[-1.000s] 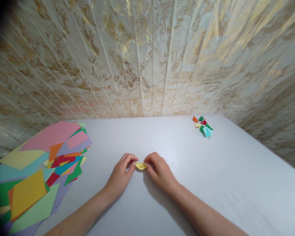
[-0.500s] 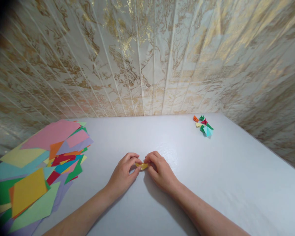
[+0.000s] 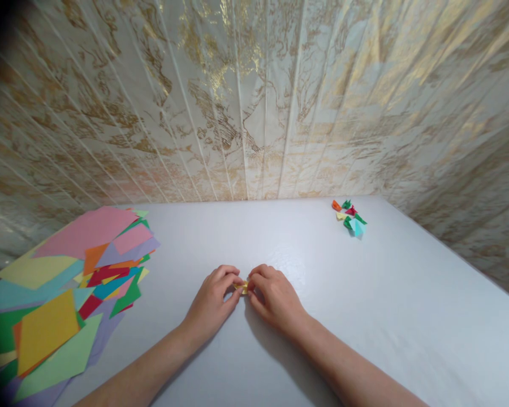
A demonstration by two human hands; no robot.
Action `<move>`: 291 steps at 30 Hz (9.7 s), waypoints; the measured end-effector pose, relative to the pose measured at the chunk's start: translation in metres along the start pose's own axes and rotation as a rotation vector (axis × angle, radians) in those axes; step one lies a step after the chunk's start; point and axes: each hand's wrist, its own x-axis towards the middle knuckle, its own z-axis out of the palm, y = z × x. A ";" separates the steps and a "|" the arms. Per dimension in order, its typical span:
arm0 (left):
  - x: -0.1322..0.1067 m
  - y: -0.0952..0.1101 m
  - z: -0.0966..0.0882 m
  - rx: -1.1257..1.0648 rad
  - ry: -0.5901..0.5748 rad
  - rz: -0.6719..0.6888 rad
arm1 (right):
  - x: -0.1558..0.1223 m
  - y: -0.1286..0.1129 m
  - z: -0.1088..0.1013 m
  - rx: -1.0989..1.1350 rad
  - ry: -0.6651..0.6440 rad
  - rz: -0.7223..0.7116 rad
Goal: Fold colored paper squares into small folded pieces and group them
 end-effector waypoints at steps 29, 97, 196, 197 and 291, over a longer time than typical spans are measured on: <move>0.009 0.010 -0.001 0.199 0.020 -0.152 | -0.003 -0.002 0.010 -0.134 -0.027 -0.009; 0.010 -0.017 -0.003 -0.025 0.045 -0.167 | -0.058 0.217 -0.177 -0.539 0.447 0.948; -0.162 -0.137 -0.158 0.627 0.408 -0.508 | -0.012 -0.016 0.008 0.196 -0.242 0.089; -0.161 -0.135 -0.158 0.627 0.408 -0.512 | -0.012 -0.016 0.009 0.201 -0.239 0.090; 0.000 -0.001 -0.014 -0.445 -0.120 -0.178 | 0.000 0.001 0.010 0.436 0.073 0.265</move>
